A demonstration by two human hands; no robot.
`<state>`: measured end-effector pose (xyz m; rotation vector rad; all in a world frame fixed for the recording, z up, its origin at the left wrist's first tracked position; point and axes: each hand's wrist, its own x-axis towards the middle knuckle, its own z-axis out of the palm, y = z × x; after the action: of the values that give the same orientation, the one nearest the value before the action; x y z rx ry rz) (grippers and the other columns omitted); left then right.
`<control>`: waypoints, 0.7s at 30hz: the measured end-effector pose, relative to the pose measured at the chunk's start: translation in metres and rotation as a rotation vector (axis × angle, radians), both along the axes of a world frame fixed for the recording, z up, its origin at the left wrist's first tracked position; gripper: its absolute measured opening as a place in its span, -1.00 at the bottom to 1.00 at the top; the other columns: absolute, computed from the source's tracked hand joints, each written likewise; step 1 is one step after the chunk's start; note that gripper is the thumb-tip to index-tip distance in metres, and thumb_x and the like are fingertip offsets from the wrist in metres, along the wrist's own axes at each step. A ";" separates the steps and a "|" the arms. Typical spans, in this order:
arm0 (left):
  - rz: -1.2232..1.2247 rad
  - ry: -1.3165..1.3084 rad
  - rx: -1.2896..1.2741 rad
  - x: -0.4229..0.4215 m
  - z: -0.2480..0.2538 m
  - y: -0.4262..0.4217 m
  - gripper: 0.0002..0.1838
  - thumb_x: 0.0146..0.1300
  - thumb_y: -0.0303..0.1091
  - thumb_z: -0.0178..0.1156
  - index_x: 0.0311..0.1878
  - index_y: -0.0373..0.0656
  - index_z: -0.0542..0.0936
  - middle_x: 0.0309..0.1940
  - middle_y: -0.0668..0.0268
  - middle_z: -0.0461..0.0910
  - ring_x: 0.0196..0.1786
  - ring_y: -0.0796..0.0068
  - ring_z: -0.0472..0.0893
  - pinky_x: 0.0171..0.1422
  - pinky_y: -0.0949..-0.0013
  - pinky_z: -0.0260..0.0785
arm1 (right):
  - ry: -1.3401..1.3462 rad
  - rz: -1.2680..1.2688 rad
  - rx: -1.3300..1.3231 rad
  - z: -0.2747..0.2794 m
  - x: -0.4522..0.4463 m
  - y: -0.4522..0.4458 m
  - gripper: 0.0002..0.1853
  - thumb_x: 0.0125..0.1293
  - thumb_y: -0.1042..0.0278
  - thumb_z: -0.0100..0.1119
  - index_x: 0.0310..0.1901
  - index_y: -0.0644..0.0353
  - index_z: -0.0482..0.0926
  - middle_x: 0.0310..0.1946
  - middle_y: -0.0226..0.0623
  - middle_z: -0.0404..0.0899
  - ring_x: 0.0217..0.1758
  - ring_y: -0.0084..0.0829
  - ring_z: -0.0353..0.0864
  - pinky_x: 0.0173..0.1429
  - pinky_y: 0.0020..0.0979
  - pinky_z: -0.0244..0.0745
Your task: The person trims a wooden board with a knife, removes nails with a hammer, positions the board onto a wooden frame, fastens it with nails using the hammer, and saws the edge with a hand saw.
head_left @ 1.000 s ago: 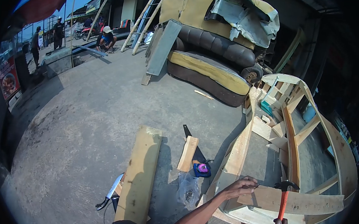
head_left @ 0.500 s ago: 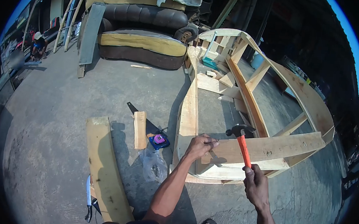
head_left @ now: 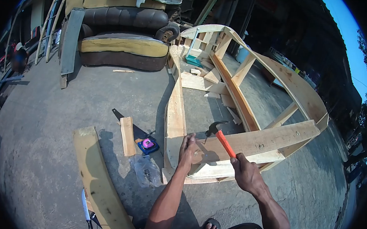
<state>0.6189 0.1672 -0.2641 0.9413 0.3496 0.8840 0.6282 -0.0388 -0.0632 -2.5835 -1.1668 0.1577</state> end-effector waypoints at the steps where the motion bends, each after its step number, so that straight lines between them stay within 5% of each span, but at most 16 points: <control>1: 0.005 0.059 0.060 -0.001 -0.003 0.000 -0.51 0.58 0.03 -0.04 0.28 -0.15 0.49 0.09 0.27 0.54 0.16 0.44 0.47 0.36 0.35 0.25 | 0.012 0.001 0.102 0.010 -0.005 -0.003 -0.65 0.62 0.12 -0.13 0.03 0.29 0.44 -0.61 0.12 0.55 -0.45 0.29 0.63 -0.32 0.07 0.44; 2: 0.018 0.115 0.120 -0.002 -0.002 0.002 -0.50 0.58 0.10 -0.08 0.24 -0.09 0.54 0.08 0.29 0.54 0.13 0.45 0.48 0.34 0.36 0.27 | 0.020 0.010 0.206 0.022 -0.011 -0.004 -0.62 0.63 0.10 -0.14 0.03 0.32 0.45 -0.62 0.10 0.55 -0.47 0.27 0.63 -0.31 0.07 0.45; 3: 0.026 0.109 0.121 0.000 0.000 0.006 -0.50 0.58 0.10 -0.08 0.24 -0.09 0.54 0.08 0.29 0.54 0.13 0.45 0.48 0.34 0.36 0.27 | 0.013 0.007 0.313 0.040 -0.019 -0.006 -0.57 0.64 0.04 -0.18 0.02 0.31 0.49 -0.63 -0.11 0.54 -0.61 -0.10 0.61 -0.42 -0.13 0.44; 5: 0.038 0.104 -0.040 -0.002 0.001 -0.001 -0.45 0.59 0.15 -0.16 0.19 -0.11 0.58 0.06 0.29 0.54 0.16 0.46 0.45 0.34 0.35 0.25 | 0.092 0.051 0.726 0.074 -0.035 -0.013 -0.56 0.65 -0.01 -0.22 0.01 0.25 0.45 -0.64 -0.40 0.41 -0.69 -0.55 0.37 -0.57 -0.40 0.28; 6: 0.048 0.084 -0.007 -0.003 0.000 -0.002 -0.43 0.61 0.14 -0.21 0.23 -0.14 0.54 0.08 0.26 0.52 0.18 0.45 0.43 0.33 0.34 0.25 | 0.097 0.041 0.709 0.067 -0.035 -0.005 -0.56 0.65 -0.01 -0.22 0.01 0.25 0.45 -0.64 -0.40 0.41 -0.69 -0.55 0.37 -0.57 -0.40 0.28; 8: 0.100 0.169 0.023 -0.002 0.005 0.000 -0.44 0.63 0.11 -0.24 0.28 -0.17 0.46 0.11 0.20 0.51 0.20 0.37 0.45 0.37 0.31 0.24 | 0.149 0.208 1.473 0.031 -0.027 0.022 -0.63 0.66 0.00 -0.27 -0.06 0.19 0.30 -0.62 -0.60 0.20 -0.69 -0.74 0.12 -0.66 -0.57 0.08; 9: 0.151 0.251 0.069 -0.007 0.005 -0.004 -0.43 0.64 0.08 -0.28 0.34 -0.21 0.39 0.13 0.14 0.49 0.22 0.30 0.46 0.40 0.28 0.23 | 0.098 0.106 1.004 -0.014 -0.003 0.001 -0.60 0.65 0.00 -0.26 -0.09 0.23 0.33 -0.62 -0.40 0.38 -0.70 -0.48 0.34 -0.59 -0.33 0.31; 11: 0.138 0.240 0.040 0.001 0.014 0.002 -0.46 0.65 0.02 -0.31 0.39 -0.19 0.32 0.19 0.09 0.46 0.25 0.25 0.46 0.43 0.23 0.23 | -0.114 0.067 -0.097 -0.031 0.009 -0.010 -0.55 0.64 -0.01 -0.23 -0.11 0.30 0.40 -0.52 -0.04 0.56 -0.57 -0.05 0.56 -0.35 -0.04 0.46; 13: 0.244 0.392 0.170 -0.005 0.011 0.000 -0.50 0.67 -0.05 -0.34 0.41 -0.18 0.28 0.26 0.06 0.43 0.29 0.22 0.46 0.44 0.19 0.24 | 0.155 -0.134 0.045 0.007 -0.009 -0.008 -0.50 0.63 -0.02 -0.18 -0.11 0.36 0.47 -0.43 0.23 0.59 -0.38 0.28 0.61 -0.12 0.11 0.43; 14: 0.211 0.443 0.181 -0.003 0.007 0.003 -0.51 0.67 -0.07 -0.34 0.42 -0.19 0.27 0.30 0.05 0.42 0.31 0.18 0.46 0.45 0.16 0.24 | 0.048 -0.052 0.222 0.018 -0.012 -0.011 -0.48 0.62 -0.07 -0.16 -0.10 0.34 0.50 -0.57 -0.05 0.54 -0.46 0.03 0.61 -0.21 -0.02 0.44; 16: 0.172 0.348 0.135 0.000 -0.007 0.004 -0.51 0.66 -0.08 -0.33 0.42 -0.20 0.26 0.30 0.04 0.42 0.31 0.17 0.46 0.45 0.16 0.25 | 0.241 -0.066 0.610 0.078 -0.041 -0.008 -0.49 0.64 -0.12 -0.22 -0.15 0.21 0.50 -0.63 -0.50 0.29 -0.68 -0.66 0.26 -0.55 -0.50 0.21; 18: 0.138 0.240 0.081 -0.004 0.000 -0.002 -0.50 0.66 -0.08 -0.31 0.42 -0.23 0.26 0.29 0.02 0.42 0.29 0.14 0.47 0.42 0.16 0.27 | 0.176 -0.005 0.817 0.085 -0.046 0.001 -0.51 0.64 -0.13 -0.27 -0.10 0.18 0.45 -0.63 -0.54 0.26 -0.71 -0.74 0.16 -0.65 -0.58 0.12; 20: 0.143 0.258 0.080 0.001 0.000 0.003 -0.50 0.66 -0.08 -0.31 0.43 -0.22 0.25 0.29 0.01 0.41 0.29 0.13 0.47 0.42 0.16 0.28 | 0.143 0.213 1.594 0.045 -0.037 0.034 -0.58 0.65 -0.11 -0.29 -0.13 0.10 0.33 -0.63 -0.59 0.14 -0.70 -0.74 0.12 -0.68 -0.62 0.08; 21: 0.142 0.281 0.097 -0.003 -0.004 0.000 -0.50 0.66 -0.08 -0.32 0.43 -0.22 0.24 0.30 0.00 0.40 0.29 0.12 0.47 0.42 0.16 0.28 | 0.174 0.067 1.119 -0.015 -0.012 0.007 -0.61 0.64 -0.04 -0.22 -0.19 0.14 0.30 -0.59 -0.36 0.37 -0.71 -0.46 0.34 -0.64 -0.39 0.27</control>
<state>0.6158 0.1674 -0.2676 1.1447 0.6245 0.9049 0.6158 -0.0318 -0.0784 -1.5114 -0.8866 -0.2062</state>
